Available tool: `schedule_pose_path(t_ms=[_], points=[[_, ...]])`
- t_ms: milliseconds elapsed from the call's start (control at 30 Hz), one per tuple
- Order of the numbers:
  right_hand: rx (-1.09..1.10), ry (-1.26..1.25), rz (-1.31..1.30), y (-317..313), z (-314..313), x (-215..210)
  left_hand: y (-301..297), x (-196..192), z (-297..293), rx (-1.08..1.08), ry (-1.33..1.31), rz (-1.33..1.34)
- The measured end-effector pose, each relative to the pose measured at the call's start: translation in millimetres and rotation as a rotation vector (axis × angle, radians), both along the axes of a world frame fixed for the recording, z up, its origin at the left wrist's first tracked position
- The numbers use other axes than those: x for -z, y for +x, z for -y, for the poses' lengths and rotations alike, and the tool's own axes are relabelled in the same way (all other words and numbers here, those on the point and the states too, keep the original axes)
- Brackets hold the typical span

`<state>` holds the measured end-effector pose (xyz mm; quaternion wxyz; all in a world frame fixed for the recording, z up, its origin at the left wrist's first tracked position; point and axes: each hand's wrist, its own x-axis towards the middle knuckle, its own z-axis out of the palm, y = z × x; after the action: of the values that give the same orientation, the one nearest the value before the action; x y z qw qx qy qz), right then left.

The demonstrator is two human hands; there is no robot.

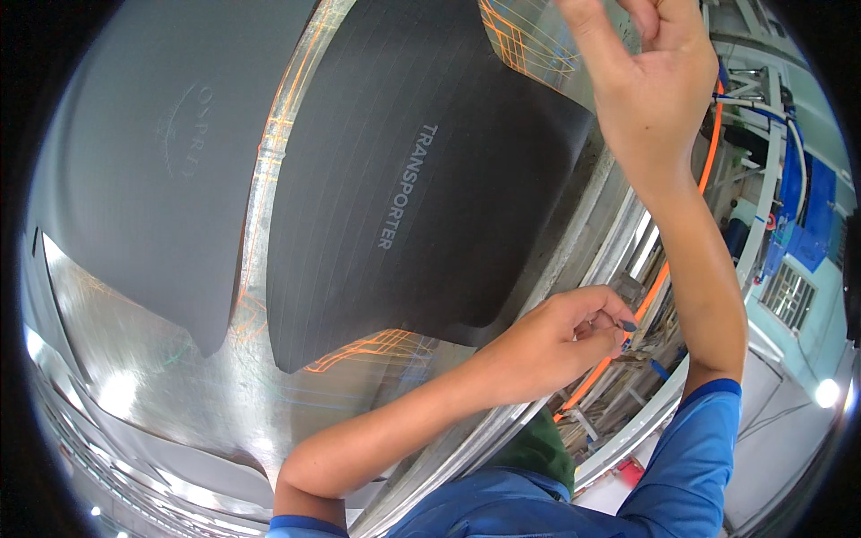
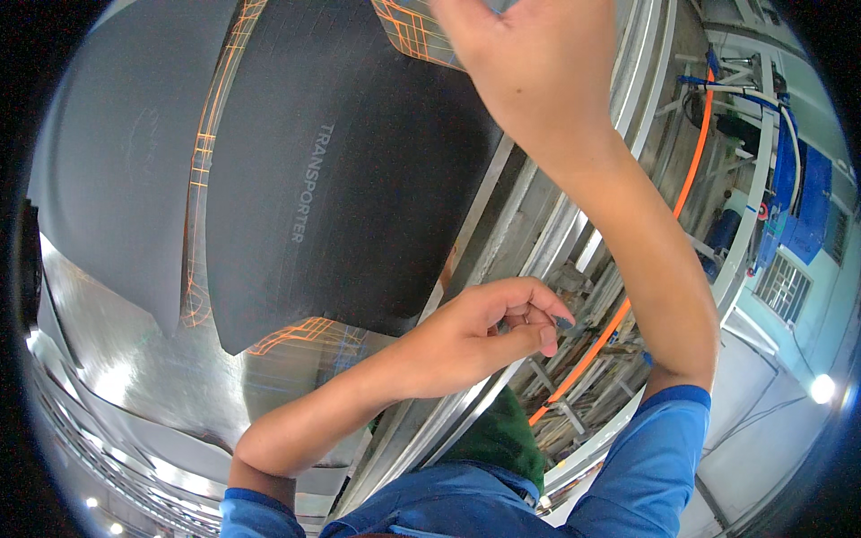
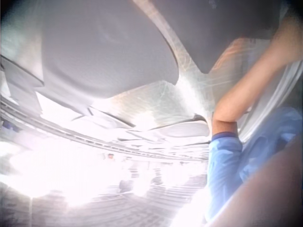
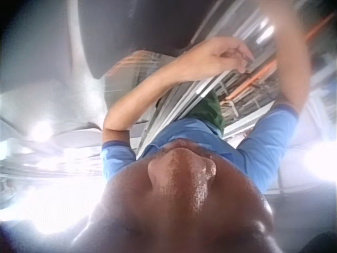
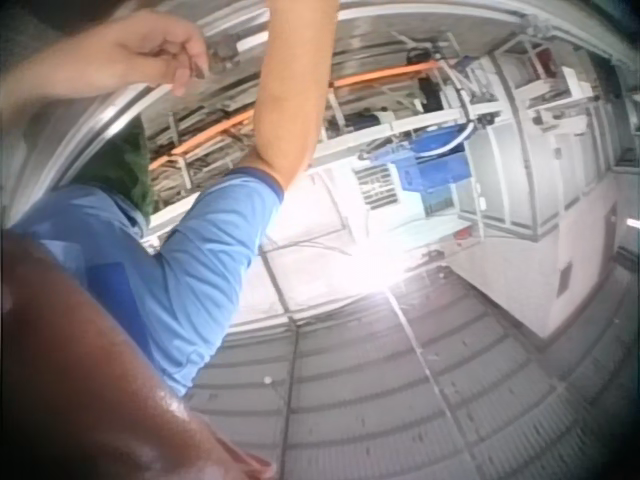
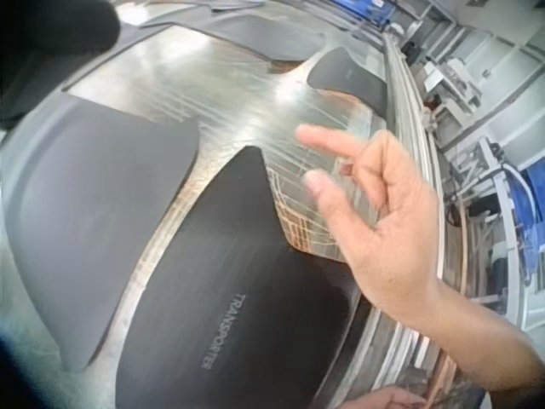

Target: The person uses a small wooden stick to mark or trace lines on black rubber-like material pieces labeled 'TRANSPORTER' and 'OSPREY' on a metal workbench. The person repeatedly picks up and places down the material pieces while performing the marking task.

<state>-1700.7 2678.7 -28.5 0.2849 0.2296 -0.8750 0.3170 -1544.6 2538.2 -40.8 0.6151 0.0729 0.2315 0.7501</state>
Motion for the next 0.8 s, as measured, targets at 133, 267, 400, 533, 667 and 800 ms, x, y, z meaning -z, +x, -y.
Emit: schedule_pose_path(t_ms=[133, 267, 400, 533, 667, 800], points=[[-0.252, 0.15, 0.105, 11, -35, 5, 1, -1, 2, -0.017, 0.022, 0.029], [-0.346, 0.397, 0.285, 57, -8, -15, 3, 1, 4, -0.011, 0.013, 0.021], [-0.42, 0.424, 0.257, 65, -6, -6, 3, 0, 3, 0.006, 0.01, 0.002], [-0.352, 0.524, 0.251, 58, -14, -3, 3, 1, 5, 0.008, -0.007, 0.001], [-0.257, 0.542, 0.256, 54, -22, -10, 0, -1, 4, 0.03, 0.005, 0.0], [-0.372, 0.43, 0.264, 65, -9, -1, 1, 0, 4, 0.026, 0.013, -0.002]])
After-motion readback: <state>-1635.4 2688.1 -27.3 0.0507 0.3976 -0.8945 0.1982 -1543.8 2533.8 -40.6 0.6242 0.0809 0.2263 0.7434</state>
